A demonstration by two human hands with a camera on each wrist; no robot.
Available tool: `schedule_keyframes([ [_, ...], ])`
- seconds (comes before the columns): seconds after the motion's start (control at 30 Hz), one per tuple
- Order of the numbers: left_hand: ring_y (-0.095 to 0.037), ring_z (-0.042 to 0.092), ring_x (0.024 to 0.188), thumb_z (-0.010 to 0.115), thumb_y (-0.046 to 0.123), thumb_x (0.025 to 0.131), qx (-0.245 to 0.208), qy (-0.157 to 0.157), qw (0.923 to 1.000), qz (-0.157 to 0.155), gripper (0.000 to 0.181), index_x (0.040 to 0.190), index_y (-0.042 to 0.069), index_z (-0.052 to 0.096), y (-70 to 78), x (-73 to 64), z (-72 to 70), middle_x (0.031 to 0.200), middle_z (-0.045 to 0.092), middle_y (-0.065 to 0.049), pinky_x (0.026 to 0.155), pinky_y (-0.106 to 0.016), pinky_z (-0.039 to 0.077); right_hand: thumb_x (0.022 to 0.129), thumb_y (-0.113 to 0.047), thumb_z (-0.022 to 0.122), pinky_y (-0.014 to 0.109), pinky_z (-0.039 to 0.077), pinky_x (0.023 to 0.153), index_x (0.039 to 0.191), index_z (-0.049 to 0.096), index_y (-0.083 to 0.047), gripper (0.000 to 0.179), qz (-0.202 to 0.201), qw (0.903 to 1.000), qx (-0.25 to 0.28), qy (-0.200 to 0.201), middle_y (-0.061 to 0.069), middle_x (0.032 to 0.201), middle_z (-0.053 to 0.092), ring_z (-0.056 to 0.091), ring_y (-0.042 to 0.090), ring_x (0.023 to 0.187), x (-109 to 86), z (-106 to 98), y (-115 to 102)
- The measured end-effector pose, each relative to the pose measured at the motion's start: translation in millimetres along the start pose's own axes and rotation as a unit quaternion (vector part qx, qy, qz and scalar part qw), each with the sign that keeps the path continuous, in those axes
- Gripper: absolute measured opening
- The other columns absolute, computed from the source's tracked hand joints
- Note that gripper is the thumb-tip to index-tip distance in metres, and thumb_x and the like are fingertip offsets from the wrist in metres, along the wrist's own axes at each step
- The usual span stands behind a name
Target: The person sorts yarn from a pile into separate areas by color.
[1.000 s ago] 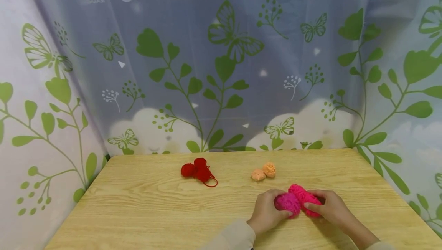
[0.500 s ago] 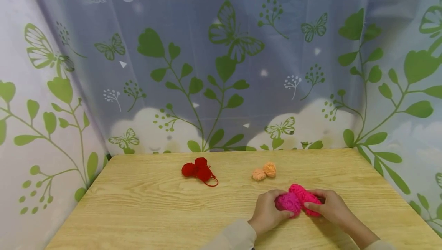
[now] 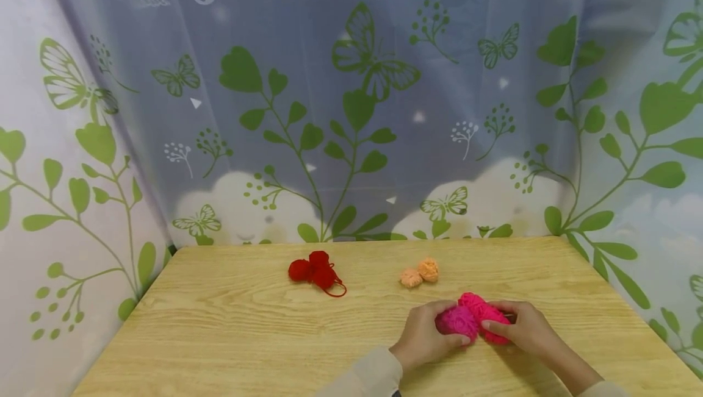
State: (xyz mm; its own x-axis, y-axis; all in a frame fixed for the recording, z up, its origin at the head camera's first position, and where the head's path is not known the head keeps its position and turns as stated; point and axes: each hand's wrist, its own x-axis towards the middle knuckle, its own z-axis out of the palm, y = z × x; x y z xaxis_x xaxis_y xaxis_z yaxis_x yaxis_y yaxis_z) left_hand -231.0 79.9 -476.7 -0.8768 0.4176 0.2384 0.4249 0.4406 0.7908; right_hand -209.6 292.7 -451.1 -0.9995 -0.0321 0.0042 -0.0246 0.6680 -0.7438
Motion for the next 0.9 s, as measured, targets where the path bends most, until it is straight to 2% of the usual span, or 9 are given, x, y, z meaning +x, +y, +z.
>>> schedule_keyframes([
  [0.2,-0.008,0.06,0.112,0.082,0.025,0.076,-0.02,-0.019,0.9994,0.019,0.058,0.127,0.007,0.062,-5.0,2.0,-12.7,0.123,0.065,-0.001,0.094,-0.02,0.046,0.085,-0.028,0.073,0.021,0.052,0.069,0.121,0.062,0.008,0.053,0.0,1.0,-0.006,-0.005,0.02,0.106,0.069,0.066,0.024,0.094,1.6,-4,-1],
  [0.3,-0.01,0.063,0.109,0.082,0.025,0.076,-0.027,-0.03,0.999,0.021,0.059,0.128,0.005,0.061,-8.0,2.3,-20.7,0.119,0.067,-0.003,0.096,-0.024,0.047,0.087,-0.029,0.071,0.025,0.053,0.075,0.122,0.061,0.009,0.052,0.002,0.9999,-0.009,-0.005,0.023,0.111,0.067,0.065,0.03,0.101,2.6,-6,-3],
  [0.47,-0.013,0.056,0.12,0.078,0.03,0.08,-0.016,-0.044,0.9986,0.026,0.056,0.129,0.008,0.062,-17.2,0.5,-38.7,0.125,0.064,0.001,0.101,-0.03,0.045,0.093,-0.028,0.064,0.035,0.054,0.084,0.123,0.059,0.01,0.049,-0.019,0.9996,-0.016,-0.012,0.023,0.117,0.065,0.063,0.034,0.108,4.7,-14,-6],
  [0.6,-0.016,0.053,0.124,0.074,0.032,0.084,0.0,-0.057,0.9977,0.035,0.053,0.13,0.008,0.061,-28.1,-5.2,-60.4,0.131,0.06,0.001,0.102,-0.032,0.044,0.097,-0.027,0.059,0.033,0.053,0.084,0.126,0.057,0.01,0.048,-0.045,0.9988,-0.007,-0.016,0.023,0.119,0.064,0.061,0.035,0.11,7.9,-21,-9],
  [0.73,-0.02,0.052,0.125,0.072,0.034,0.086,0.017,-0.07,0.997,0.028,0.053,0.13,0.006,0.06,-38.1,-16.4,-87.2,0.132,0.059,-0.002,0.103,-0.036,0.043,0.099,-0.03,0.054,0.043,0.052,0.088,0.13,0.054,0.01,0.05,-0.062,0.9979,0.003,-0.019,0.023,0.122,0.062,0.06,0.038,0.112,10.7,-30,-14],
  [0.9,-0.023,0.052,0.125,0.071,0.035,0.087,0.073,-0.074,0.9943,0.026,0.053,0.129,0.004,0.06,-51.2,-32.6,-122.5,0.131,0.06,-0.004,0.104,-0.04,0.043,0.099,-0.031,0.053,0.051,0.051,0.088,0.13,0.054,0.009,0.05,-0.075,0.997,-0.017,-0.009,0.024,0.12,0.063,0.06,0.04,0.111,12.8,-44,-17],
])
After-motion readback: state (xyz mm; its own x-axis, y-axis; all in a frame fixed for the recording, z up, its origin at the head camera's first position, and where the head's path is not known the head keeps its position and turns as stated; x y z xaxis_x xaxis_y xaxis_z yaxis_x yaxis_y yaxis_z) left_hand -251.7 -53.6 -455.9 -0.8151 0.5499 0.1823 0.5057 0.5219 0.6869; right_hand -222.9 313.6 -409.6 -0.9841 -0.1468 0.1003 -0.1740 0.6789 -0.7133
